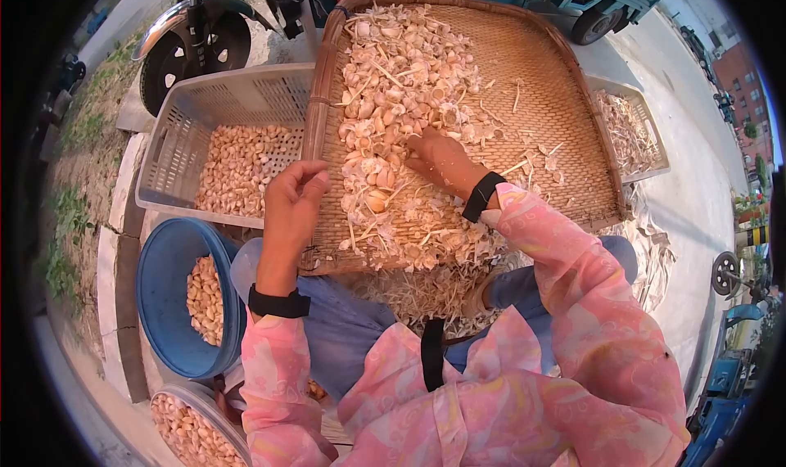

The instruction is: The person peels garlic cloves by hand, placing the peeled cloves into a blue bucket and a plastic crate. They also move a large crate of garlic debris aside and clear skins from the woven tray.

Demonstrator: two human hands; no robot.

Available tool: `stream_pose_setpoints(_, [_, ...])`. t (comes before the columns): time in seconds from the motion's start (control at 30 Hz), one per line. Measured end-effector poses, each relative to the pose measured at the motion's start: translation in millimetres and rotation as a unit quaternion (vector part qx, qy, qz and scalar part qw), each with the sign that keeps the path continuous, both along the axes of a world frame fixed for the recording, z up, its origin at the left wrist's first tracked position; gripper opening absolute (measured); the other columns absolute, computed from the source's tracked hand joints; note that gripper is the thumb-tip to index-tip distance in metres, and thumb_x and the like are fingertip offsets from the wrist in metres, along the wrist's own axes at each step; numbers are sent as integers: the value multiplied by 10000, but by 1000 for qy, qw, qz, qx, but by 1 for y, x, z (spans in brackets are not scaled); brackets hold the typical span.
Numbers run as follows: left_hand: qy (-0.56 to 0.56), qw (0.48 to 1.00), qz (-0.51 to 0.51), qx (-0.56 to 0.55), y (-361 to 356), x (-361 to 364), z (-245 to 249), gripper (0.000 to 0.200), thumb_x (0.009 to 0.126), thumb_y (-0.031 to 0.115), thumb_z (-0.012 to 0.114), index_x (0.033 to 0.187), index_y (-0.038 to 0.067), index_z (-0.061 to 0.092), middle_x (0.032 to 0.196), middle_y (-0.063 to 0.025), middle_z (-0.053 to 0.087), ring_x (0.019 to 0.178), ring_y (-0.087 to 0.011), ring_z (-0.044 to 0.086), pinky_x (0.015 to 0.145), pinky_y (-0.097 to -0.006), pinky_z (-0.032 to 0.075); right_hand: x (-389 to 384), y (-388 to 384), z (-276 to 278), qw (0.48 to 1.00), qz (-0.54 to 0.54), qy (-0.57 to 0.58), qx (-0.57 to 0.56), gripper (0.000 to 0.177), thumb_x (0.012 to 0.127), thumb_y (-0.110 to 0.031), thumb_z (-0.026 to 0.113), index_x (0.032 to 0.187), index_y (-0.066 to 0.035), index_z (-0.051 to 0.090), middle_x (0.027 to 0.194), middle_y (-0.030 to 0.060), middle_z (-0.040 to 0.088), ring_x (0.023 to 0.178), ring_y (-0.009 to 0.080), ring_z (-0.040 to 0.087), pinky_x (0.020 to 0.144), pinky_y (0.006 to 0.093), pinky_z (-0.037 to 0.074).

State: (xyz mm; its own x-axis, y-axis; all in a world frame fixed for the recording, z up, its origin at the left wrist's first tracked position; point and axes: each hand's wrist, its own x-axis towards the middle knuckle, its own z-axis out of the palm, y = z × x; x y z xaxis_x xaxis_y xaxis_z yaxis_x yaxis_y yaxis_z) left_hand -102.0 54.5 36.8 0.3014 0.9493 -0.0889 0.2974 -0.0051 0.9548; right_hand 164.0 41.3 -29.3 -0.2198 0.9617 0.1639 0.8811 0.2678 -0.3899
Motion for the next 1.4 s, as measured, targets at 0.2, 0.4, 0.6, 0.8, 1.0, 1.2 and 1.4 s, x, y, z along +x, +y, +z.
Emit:
stream_pose_setpoints(0.2, [231,911,-128,316,24,119,-51,169,740,52,579,896,-4,611,814,-177,608,725,-290,607,630,-362,487,24,-4,4,997,30,-45,-49,236,816,-124,575,999,18,528,905,172,572,772,339,600,682,404,484])
stream_pose_setpoints(0.4, [366,855,-214,298,32,162,-61,99,714,69,599,796,14,600,817,-181,598,774,-345,606,657,-400,493,34,-39,33,668,-150,679,-264,214,902,-71,481,1109,-19,491,987,75,560,934,213,619,735,240,532])
stream_pose_setpoints(0.6, [156,969,-192,18,32,140,-46,167,781,123,629,875,-15,640,758,-109,628,704,-170,621,573,-276,483,35,-67,43,578,-96,758,-286,249,907,-111,503,1136,-17,484,1007,79,591,880,184,636,700,208,534])
stream_pose_setpoints(0.8, [-301,898,-87,-308,-28,70,15,224,901,192,545,984,-12,586,740,-28,565,573,-27,474,450,-133,346,22,-54,37,588,-138,750,-270,225,892,-108,539,1102,-36,501,975,58,602,807,145,629,665,207,521])
stream_pose_setpoints(1.0, [-444,835,-27,-324,-69,43,48,235,925,189,493,955,-40,535,688,-46,496,514,-45,391,424,-145,302,-21,-50,59,595,-72,751,-276,183,888,-104,542,1056,-32,522,985,81,609,797,119,628,652,181,521])
stream_pose_setpoints(1.2, [-570,754,-305,-119,-152,40,139,161,868,82,568,923,-68,587,771,-96,573,661,-143,555,557,-228,428,-21,-63,39,666,-121,675,-294,223,880,-124,562,1077,-33,514,920,43,605,793,129,628,652,197,500])
stream_pose_setpoints(1.4, [-638,703,-282,-137,-175,53,155,148,809,-82,582,941,-148,572,768,-142,557,638,-180,568,528,-233,443,-5,-71,24,702,-131,619,-329,180,879,-126,559,1031,-37,521,885,39,597,789,120,622,651,204,494])
